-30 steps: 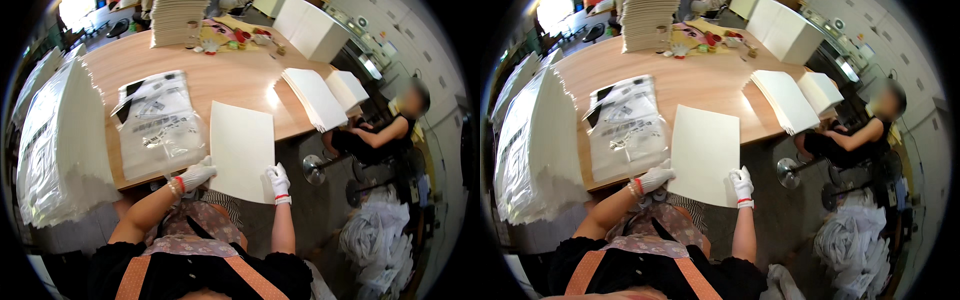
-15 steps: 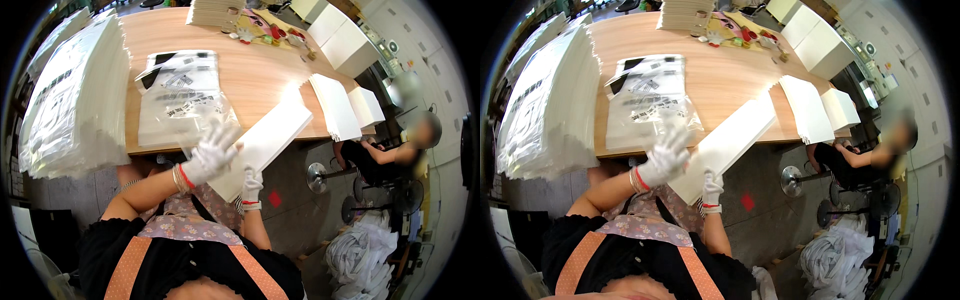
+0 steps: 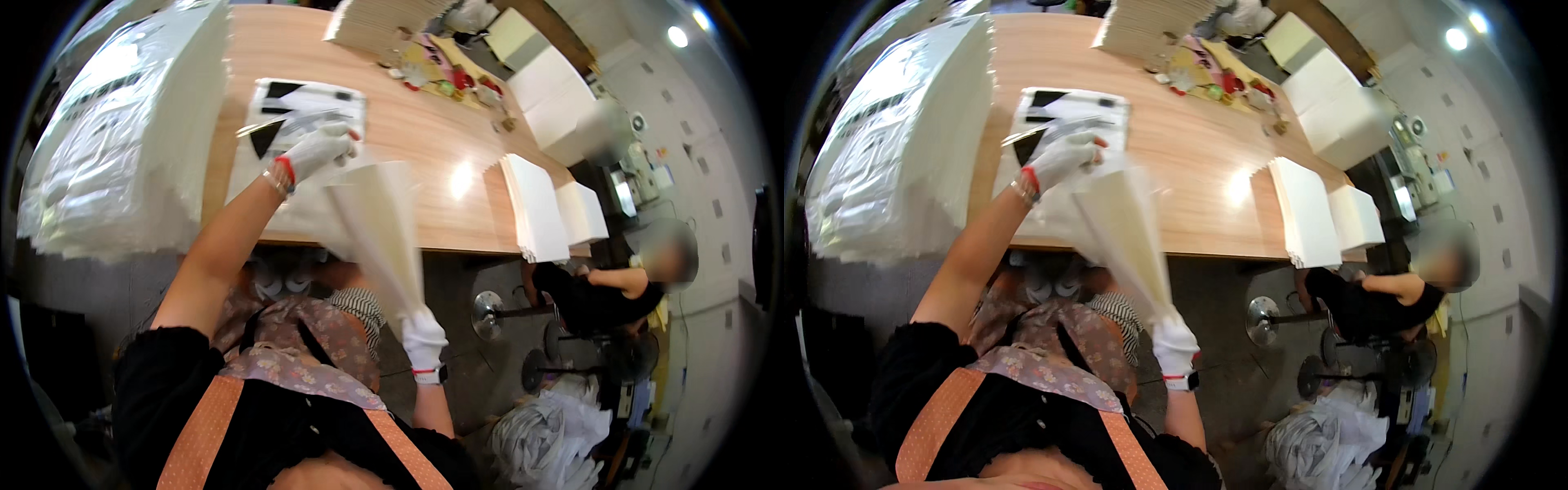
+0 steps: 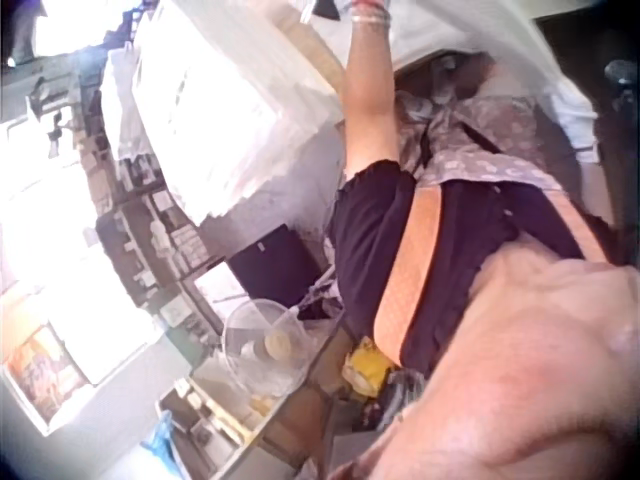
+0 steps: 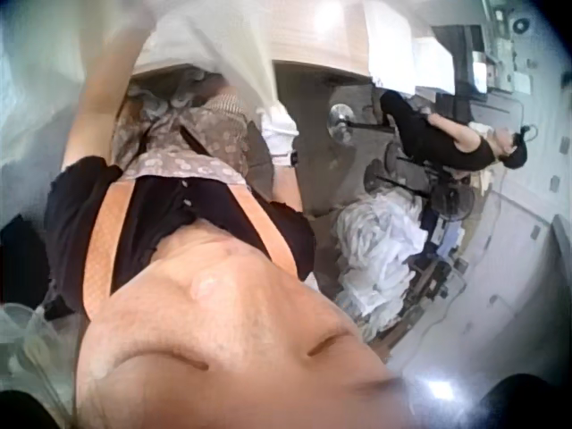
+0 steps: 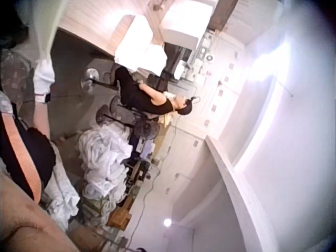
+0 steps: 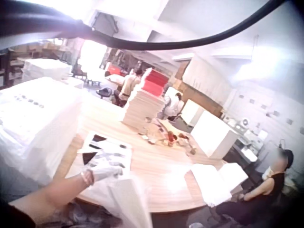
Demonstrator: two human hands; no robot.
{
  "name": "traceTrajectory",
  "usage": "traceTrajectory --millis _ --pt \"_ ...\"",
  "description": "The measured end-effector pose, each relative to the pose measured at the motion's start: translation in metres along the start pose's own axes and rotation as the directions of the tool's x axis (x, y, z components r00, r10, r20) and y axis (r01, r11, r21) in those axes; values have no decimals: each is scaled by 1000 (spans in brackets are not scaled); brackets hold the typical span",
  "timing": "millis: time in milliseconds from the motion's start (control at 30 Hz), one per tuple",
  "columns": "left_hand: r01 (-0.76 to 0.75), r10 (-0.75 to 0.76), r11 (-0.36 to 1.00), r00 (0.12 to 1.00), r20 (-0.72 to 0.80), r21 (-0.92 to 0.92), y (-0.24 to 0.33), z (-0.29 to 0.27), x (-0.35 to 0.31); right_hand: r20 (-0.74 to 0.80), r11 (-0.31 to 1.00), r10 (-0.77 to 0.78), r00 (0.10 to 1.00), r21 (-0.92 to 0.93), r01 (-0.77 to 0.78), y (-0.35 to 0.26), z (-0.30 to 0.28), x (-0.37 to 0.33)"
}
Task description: The person packs white paper sheets into clear plastic bags at a wooden table. They repeatedly pick up stacks of paper, insert them into bags, and place the filled bags on a growing pile.
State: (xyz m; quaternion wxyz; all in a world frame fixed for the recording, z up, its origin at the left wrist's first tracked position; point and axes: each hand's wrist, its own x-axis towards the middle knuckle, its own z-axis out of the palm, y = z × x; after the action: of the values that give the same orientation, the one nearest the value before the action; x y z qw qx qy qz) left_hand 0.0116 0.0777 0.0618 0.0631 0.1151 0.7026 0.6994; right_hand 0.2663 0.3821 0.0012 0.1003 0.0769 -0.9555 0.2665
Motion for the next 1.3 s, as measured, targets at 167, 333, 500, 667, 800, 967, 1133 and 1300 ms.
traceTrajectory --millis 167,333,500,667,800,967,1133,1300 --pt "-603 536 343 755 377 721 2 112 -86 312 987 76 947 -157 -27 -36 10 71" --pt "-371 325 708 927 188 601 -19 101 -104 235 955 251 939 97 -279 -35 38 107" --pt "-159 173 780 984 34 605 -131 46 -129 -151 946 323 934 31 -322 -9 136 131" --pt "-482 647 142 706 287 865 -155 -15 -120 86 908 419 904 -36 -417 22 158 174" --pt "-176 269 952 869 -414 250 -220 -99 -118 258 886 442 859 25 -463 5 128 179" --pt "131 -98 991 844 -527 25 -184 -84 -172 350 973 223 910 -16 -232 1 124 127" --pt "400 -376 917 866 -331 6 -177 -69 -265 448 975 2 894 198 -101 1 95 31" --pt "261 -147 849 952 -268 460 -154 -21 -336 622 932 -99 777 332 -147 -11 69 -79"
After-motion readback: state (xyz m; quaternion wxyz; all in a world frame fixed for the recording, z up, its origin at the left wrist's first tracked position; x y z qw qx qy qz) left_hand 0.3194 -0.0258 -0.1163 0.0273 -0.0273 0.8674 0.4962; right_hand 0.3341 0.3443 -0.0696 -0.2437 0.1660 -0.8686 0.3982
